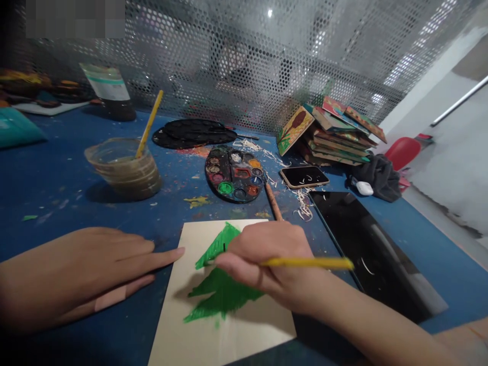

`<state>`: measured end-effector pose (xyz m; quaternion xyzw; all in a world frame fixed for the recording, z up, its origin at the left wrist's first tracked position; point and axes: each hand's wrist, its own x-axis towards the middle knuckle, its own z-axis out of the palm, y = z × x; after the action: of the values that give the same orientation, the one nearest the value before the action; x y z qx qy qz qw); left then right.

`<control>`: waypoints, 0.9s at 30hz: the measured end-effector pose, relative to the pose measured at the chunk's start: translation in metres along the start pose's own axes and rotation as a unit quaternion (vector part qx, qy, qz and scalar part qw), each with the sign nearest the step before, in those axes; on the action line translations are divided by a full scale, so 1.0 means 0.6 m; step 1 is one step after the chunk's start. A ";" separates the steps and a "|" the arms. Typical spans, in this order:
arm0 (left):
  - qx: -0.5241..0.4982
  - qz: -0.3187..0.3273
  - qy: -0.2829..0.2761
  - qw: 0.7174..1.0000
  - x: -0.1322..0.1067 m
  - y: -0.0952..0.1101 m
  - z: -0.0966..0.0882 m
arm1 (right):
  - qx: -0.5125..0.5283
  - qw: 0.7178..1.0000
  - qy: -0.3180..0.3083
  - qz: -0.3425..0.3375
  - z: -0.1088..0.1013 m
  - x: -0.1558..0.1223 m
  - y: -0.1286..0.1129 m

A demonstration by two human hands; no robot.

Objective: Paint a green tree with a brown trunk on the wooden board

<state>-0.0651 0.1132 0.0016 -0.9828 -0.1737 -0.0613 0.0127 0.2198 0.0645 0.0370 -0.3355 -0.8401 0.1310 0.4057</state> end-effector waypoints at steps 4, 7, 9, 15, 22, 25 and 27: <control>0.002 0.009 0.022 1.000 0.002 -0.001 0.000 | -0.072 0.994 0.069 0.041 -0.001 0.004 0.004; 0.001 0.008 0.022 1.000 0.004 0.000 -0.001 | -0.096 0.995 0.033 -0.004 -0.001 0.005 -0.004; 0.006 0.009 0.017 1.000 0.006 0.001 -0.004 | -0.058 0.998 0.002 0.003 0.000 0.004 -0.008; 0.010 0.020 0.036 0.999 0.006 0.000 -0.005 | -0.074 0.987 0.084 0.117 -0.001 0.004 0.015; -0.007 -0.014 -0.028 0.999 0.001 0.002 -0.006 | -0.054 0.998 -0.001 0.025 -0.008 0.005 0.001; -0.014 -0.007 -0.022 1.000 0.002 0.001 -0.005 | -0.087 0.995 0.042 0.030 -0.009 0.006 0.002; -0.016 -0.007 -0.019 1.000 0.002 0.000 -0.003 | -0.109 0.993 0.030 0.021 -0.010 0.005 0.003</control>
<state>-0.0639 0.1133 0.0037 -0.9826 -0.1800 -0.0455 -0.0069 0.2238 0.0678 0.0418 -0.3990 -0.8295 0.0368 0.3891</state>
